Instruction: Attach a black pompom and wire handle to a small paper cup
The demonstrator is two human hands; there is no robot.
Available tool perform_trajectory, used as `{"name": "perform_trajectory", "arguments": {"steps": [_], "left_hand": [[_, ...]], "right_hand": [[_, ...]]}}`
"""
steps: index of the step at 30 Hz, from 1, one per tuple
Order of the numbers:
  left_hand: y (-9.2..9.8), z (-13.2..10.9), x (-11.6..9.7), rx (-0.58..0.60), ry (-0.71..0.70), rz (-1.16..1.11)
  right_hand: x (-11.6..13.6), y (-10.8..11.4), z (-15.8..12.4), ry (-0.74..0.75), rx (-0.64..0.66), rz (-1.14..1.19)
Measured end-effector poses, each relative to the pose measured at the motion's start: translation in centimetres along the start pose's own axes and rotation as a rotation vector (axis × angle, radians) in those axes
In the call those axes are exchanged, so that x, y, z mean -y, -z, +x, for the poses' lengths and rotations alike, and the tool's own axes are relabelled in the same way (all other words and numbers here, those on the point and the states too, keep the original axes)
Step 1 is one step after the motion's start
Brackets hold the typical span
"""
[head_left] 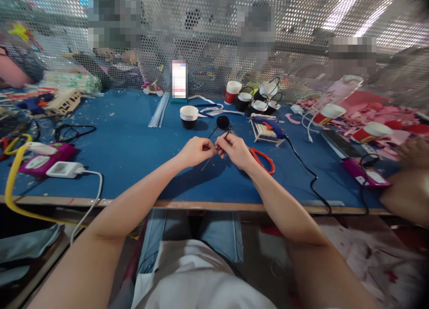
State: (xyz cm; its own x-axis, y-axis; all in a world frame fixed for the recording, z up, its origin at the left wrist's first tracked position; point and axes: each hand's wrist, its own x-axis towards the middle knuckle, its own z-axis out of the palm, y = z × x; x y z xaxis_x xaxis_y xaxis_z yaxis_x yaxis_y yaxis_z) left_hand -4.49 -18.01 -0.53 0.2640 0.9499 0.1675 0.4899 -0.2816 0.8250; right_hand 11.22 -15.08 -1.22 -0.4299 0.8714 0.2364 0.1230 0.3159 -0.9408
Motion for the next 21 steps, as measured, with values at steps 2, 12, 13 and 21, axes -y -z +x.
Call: {"name": "perform_trajectory", "arguments": {"steps": [2, 12, 13, 21], "left_hand": [[0.10, -0.01, -0.15, 0.027, 0.017, -0.076], [0.42, -0.27, -0.73, 0.079, 0.016, -0.151], [0.35, -0.26, -0.69, 0.076, 0.016, -0.150], [0.34, -0.08, 0.10, 0.078, 0.016, -0.142]], "right_hand": [[0.04, 0.06, 0.02, -0.008, -0.015, -0.010], [0.04, -0.07, -0.08, -0.038, -0.140, -0.163], [0.02, -0.08, -0.08, -0.037, -0.148, -0.167], [-0.30, 0.23, 0.03, 0.012, -0.001, -0.072]]}}
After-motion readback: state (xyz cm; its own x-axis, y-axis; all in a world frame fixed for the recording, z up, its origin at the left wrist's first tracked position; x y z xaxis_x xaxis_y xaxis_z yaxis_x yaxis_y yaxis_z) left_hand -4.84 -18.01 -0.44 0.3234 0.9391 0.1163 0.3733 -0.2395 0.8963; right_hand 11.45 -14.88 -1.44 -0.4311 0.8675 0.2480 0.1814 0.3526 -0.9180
